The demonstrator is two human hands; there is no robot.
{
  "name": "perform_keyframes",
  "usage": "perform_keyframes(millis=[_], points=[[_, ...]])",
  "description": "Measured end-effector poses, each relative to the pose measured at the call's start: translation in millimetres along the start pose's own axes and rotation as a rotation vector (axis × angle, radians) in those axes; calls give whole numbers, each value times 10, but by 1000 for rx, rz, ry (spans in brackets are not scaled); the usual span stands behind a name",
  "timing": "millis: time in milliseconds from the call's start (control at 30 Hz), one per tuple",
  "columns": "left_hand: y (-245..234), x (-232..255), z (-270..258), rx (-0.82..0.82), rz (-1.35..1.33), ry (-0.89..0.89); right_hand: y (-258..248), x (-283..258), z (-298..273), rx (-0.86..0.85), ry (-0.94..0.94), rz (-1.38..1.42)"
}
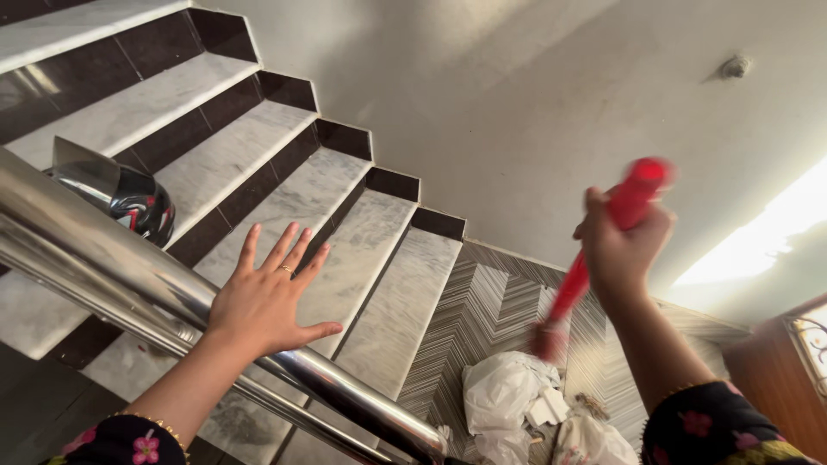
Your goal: The person sweeps debris down a set of stairs and across a floor using a small red-handled broom, eventually gathering plastic bags and paper by hand.
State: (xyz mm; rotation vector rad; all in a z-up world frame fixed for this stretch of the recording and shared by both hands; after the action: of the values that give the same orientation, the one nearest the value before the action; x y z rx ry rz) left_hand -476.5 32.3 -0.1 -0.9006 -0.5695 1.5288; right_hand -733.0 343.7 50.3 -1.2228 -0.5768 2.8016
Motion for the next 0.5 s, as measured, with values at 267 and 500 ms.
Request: perform_keyframes(millis=[267, 500], points=[[-144, 69, 130, -1116, 366, -264, 451, -101, 35, 198, 126, 850], [193, -79, -168, -85, 49, -64, 1095, 108, -360, -187, 164, 696]])
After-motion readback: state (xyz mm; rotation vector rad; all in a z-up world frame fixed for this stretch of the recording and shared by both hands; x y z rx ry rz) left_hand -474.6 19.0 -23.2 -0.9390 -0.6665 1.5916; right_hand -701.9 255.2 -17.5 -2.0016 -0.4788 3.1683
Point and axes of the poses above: each hand's wrist, its own z-axis towards the middle knuckle, its own y-axis out of the palm, x = y × z, the point moved 1 cm from there along z, towards the middle knuckle, and after that the axes turned 8 degrees about -x, right-handed, at the moved point
